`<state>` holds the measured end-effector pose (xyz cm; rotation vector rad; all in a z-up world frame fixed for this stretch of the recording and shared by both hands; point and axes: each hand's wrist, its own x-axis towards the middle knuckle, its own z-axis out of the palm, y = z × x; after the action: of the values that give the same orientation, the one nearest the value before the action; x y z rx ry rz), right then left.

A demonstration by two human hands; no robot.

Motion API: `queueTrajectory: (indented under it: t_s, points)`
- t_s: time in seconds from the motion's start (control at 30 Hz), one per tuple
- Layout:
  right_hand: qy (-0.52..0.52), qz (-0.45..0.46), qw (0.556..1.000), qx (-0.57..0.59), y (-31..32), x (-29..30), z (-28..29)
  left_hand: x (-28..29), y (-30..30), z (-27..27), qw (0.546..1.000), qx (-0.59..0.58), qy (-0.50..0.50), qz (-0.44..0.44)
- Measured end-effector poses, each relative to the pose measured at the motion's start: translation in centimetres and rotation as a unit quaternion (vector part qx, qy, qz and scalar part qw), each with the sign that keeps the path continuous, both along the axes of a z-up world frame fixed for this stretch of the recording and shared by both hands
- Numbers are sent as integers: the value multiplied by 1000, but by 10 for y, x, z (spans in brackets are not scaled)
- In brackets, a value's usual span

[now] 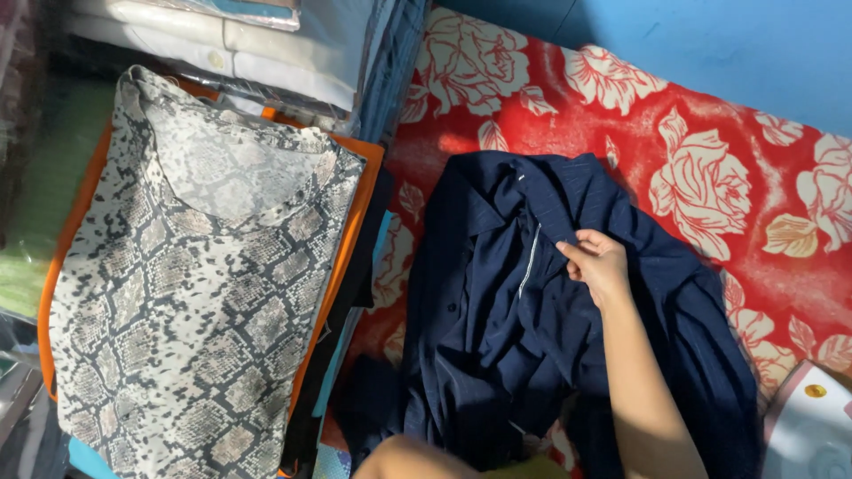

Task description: The person buttons a dark blue shirt laid out on a floral-patterned surface. They then spray the shirt with water from a spray bottle and iron it with a pink and white iron. The person smooths the fabric with their hands and flips the shirt over to continue ironing.

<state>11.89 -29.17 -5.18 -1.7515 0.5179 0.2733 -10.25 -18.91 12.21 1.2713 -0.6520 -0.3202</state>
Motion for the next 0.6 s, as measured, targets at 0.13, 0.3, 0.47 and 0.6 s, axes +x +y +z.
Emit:
queueTrajectory:
  t_s: [0.13, 0.3, 0.47, 0.6]
  points:
    - [-27, 40, 998, -39, -7, -4, -7, 65, 70, -15, 999, 13, -28, -17]
    - [-74, 32, 997, 15, 32, -17, 19, 119, 166, -116, 741, 384, 25, 550]
    - [-116, 11, 993, -2, 50, -29, 29, 122, 160, -129, 720, 482, 27, 498]
    - [-365, -76, 906, -199, 24, -17, 58, 128, 157, -134, 705, 553, 58, 441]
